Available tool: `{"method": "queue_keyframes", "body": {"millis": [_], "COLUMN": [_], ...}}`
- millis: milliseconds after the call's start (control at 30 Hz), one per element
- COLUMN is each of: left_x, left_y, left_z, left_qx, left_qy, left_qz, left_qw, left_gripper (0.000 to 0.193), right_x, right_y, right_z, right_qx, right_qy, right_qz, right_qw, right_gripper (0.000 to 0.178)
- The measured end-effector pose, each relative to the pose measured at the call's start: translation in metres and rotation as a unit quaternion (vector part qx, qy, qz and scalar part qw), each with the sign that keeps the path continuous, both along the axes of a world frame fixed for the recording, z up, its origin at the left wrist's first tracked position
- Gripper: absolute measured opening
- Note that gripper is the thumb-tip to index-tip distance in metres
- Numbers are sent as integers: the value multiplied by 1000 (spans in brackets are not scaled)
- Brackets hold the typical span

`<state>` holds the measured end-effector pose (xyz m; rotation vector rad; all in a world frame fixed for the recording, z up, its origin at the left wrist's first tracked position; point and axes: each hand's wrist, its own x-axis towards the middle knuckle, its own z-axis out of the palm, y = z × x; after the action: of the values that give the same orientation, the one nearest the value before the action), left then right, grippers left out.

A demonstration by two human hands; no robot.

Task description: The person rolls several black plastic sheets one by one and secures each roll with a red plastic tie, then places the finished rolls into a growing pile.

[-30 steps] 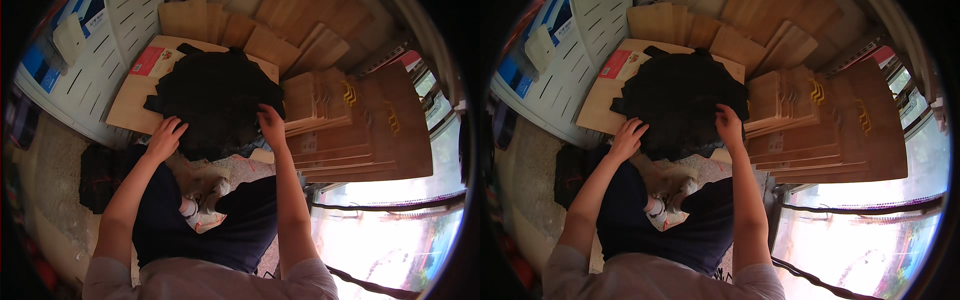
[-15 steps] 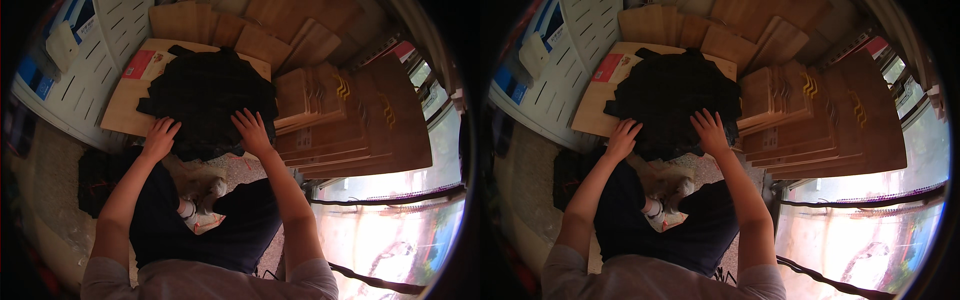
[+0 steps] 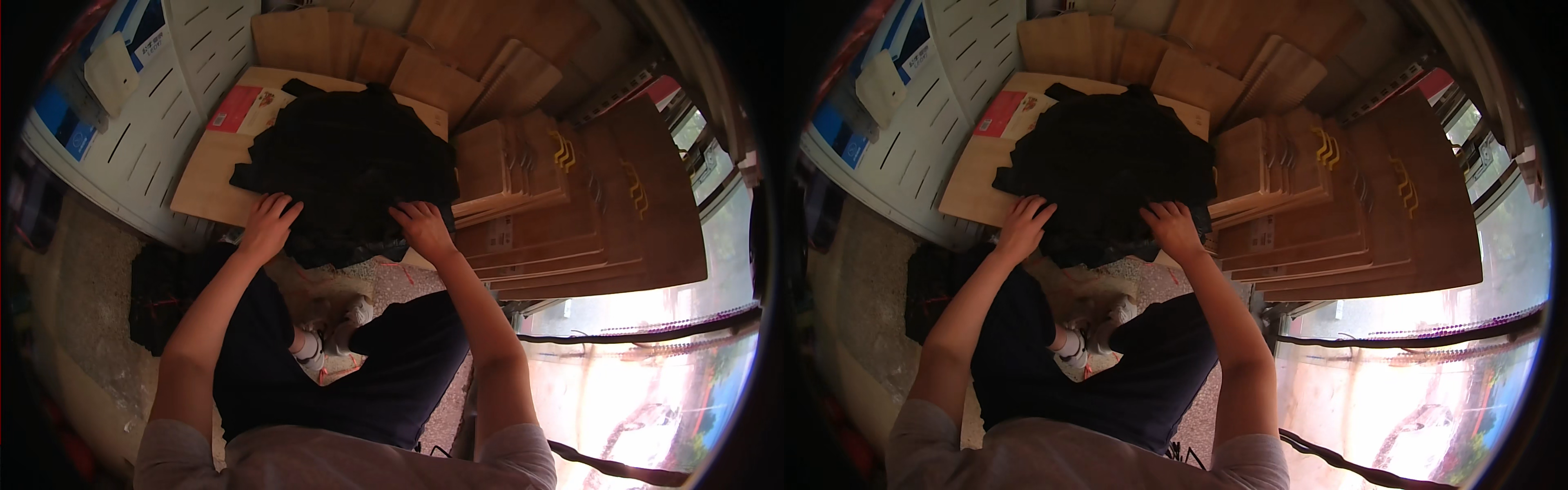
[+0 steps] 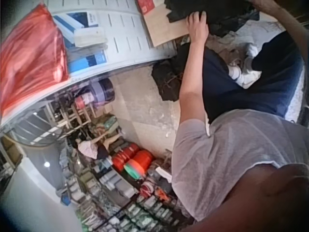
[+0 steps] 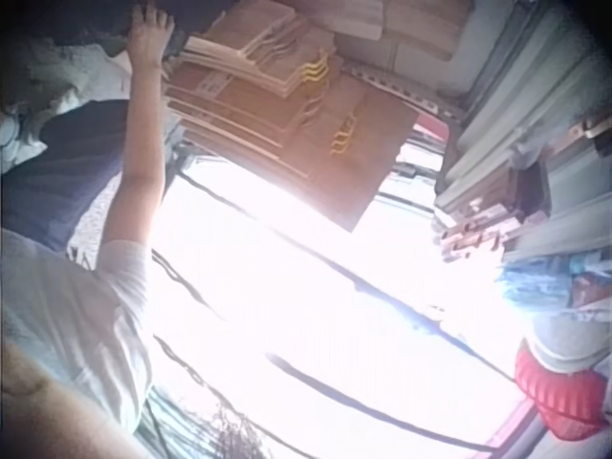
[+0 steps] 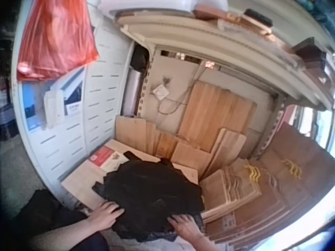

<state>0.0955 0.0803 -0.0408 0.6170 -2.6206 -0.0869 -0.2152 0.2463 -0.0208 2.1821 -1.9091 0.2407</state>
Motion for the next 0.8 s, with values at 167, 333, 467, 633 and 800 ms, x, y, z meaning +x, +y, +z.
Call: {"method": "queue_keyframes", "body": {"millis": [167, 333, 467, 633, 800], "left_x": [8, -4, -26, -55, -58], "left_y": [-12, -48, -83, -106, -62], "left_z": [21, 37, 37, 15, 42], "left_qx": [48, 351, 397, 387, 174], "left_qy": [2, -43, -21, -153, -127], "left_qz": [-37, -105, -71, 29, 75], "left_qw": [998, 929, 915, 909, 974], "left_gripper": [38, 20, 30, 39, 38], "right_x": [7, -11, -15, -31, -32], "right_y": [6, 12, -11, -25, -27], "right_z": [23, 23, 40, -9, -5], "right_qx": [52, 64, 257, 55, 75], "right_qy": [-83, -366, -467, -496, -473], "right_qz": [-36, 4, -165, -174, -200], "right_qw": [995, 928, 830, 849, 855], "right_gripper": [37, 28, 32, 45, 44]}}
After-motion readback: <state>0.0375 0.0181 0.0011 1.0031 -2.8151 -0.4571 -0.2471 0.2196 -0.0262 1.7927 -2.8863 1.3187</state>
